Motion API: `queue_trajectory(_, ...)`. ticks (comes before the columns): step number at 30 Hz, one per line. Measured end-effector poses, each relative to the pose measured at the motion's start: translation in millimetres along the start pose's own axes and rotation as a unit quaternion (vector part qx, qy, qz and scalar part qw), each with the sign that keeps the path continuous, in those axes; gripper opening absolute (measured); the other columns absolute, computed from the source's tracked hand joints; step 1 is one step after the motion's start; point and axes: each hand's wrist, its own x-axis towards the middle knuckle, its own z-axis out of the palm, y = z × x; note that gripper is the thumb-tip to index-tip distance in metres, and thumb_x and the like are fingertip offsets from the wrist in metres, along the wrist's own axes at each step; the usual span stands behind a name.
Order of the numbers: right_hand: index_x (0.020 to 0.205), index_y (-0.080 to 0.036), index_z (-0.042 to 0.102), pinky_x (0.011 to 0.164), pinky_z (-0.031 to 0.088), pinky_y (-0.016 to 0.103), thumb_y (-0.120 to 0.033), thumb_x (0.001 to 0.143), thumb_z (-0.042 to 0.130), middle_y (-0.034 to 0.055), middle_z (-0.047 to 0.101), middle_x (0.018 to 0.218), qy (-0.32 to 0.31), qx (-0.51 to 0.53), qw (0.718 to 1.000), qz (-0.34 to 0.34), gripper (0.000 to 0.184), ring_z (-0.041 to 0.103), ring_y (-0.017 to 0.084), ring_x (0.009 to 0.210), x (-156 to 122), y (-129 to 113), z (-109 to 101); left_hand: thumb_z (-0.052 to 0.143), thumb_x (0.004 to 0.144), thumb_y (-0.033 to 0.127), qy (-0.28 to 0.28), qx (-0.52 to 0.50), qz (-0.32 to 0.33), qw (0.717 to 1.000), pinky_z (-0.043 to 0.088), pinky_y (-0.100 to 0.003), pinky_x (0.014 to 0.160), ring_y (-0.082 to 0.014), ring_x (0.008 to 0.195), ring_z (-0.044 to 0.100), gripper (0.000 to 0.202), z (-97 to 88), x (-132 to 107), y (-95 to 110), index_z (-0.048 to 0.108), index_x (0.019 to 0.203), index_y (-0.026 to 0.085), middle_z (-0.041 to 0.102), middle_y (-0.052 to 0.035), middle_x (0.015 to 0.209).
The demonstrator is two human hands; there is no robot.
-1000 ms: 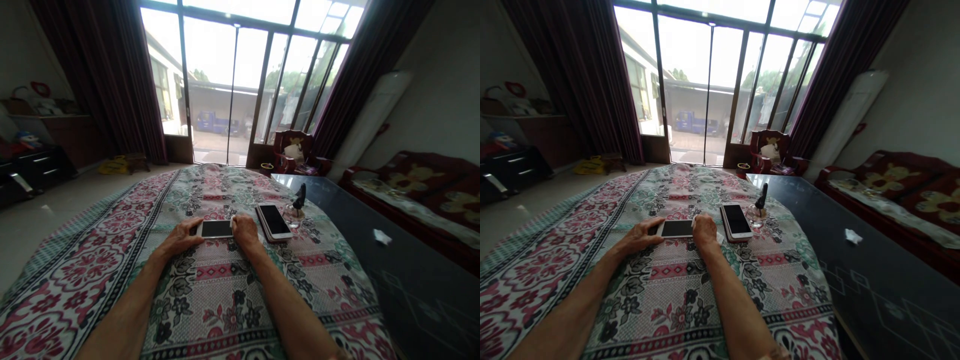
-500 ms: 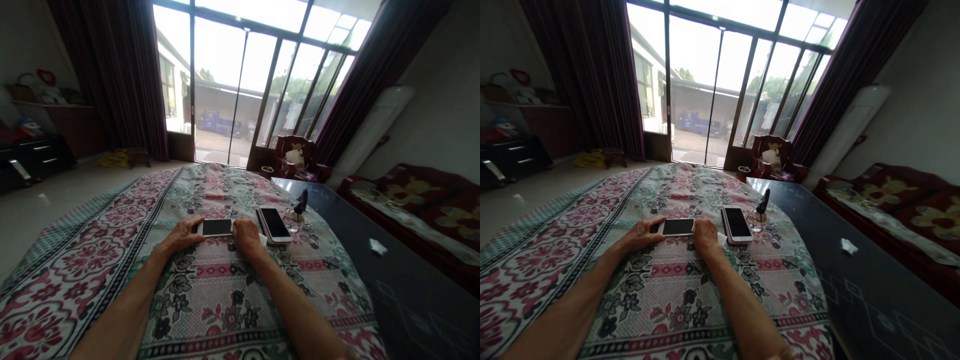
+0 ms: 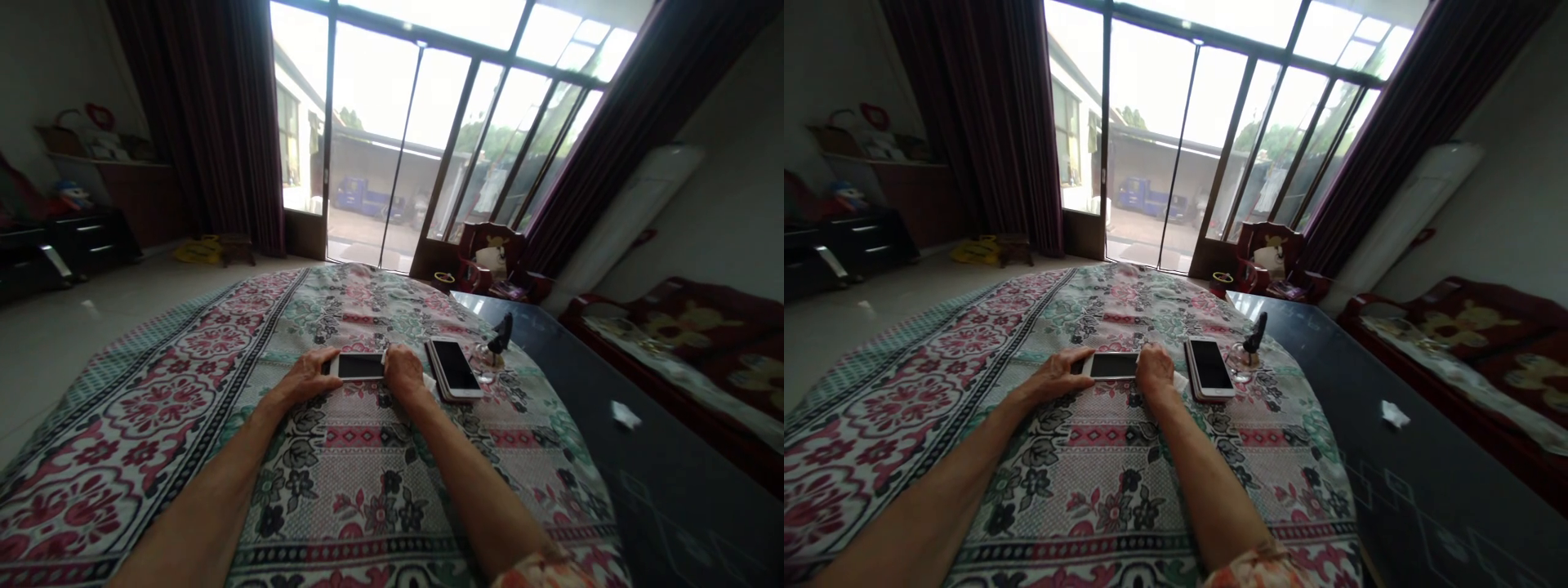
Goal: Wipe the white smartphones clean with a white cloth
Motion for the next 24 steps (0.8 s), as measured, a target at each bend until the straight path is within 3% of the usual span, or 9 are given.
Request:
queue_trajectory(3,0.101,-0.013,0.067,0.076,0.044,0.026,-0.009,0.089,0.042,0.0155,0.066,0.102,0.036,-0.011,0.999,-0.022,0.028,0.063,0.022,0.098,-11,3,2,0.063,0.069,0.038,0.005,-0.001,0.005,1.000,0.043,-0.035,0.095,-0.0294,0.112,0.056,0.057,0.1,-1,0,0.060,0.123,0.019,0.065,-0.0078,0.118)
queue_trajectory(13,0.098,-0.014,0.067,0.078,0.042,0.026,-0.009,0.091,0.042,0.0143,0.066,0.102,0.019,-0.035,0.997,-0.067,0.026,0.061,0.021,0.097,-44,11,-3,0.063,0.069,0.038,0.016,0.000,0.006,1.000,0.038,-0.036,0.102,-0.0294,0.119,0.052,0.061,1.9,-1,-1,0.058,0.127,0.017,0.061,-0.0102,0.127)
queue_trajectory(16,0.095,-0.014,0.068,0.076,0.042,0.026,-0.014,0.094,0.041,0.0134,0.067,0.098,0.030,-0.026,0.997,-0.068,0.027,0.062,0.021,0.095,-33,14,-2,0.063,0.070,0.037,0.013,0.004,0.012,1.000,0.040,-0.036,0.098,-0.0304,0.115,0.054,0.061,1.9,-1,0,0.058,0.125,0.013,0.062,-0.0127,0.125)
queue_trajectory(24,0.096,-0.014,0.069,0.073,0.042,0.026,-0.019,0.096,0.039,0.0143,0.067,0.102,0.022,-0.027,0.998,-0.051,0.031,0.064,0.020,0.091,17,5,-3,0.061,0.072,0.036,0.006,0.005,0.013,1.000,0.041,-0.035,0.096,-0.0283,0.112,0.055,0.056,0.8,-2,2,0.059,0.125,0.018,0.063,-0.0094,0.124)
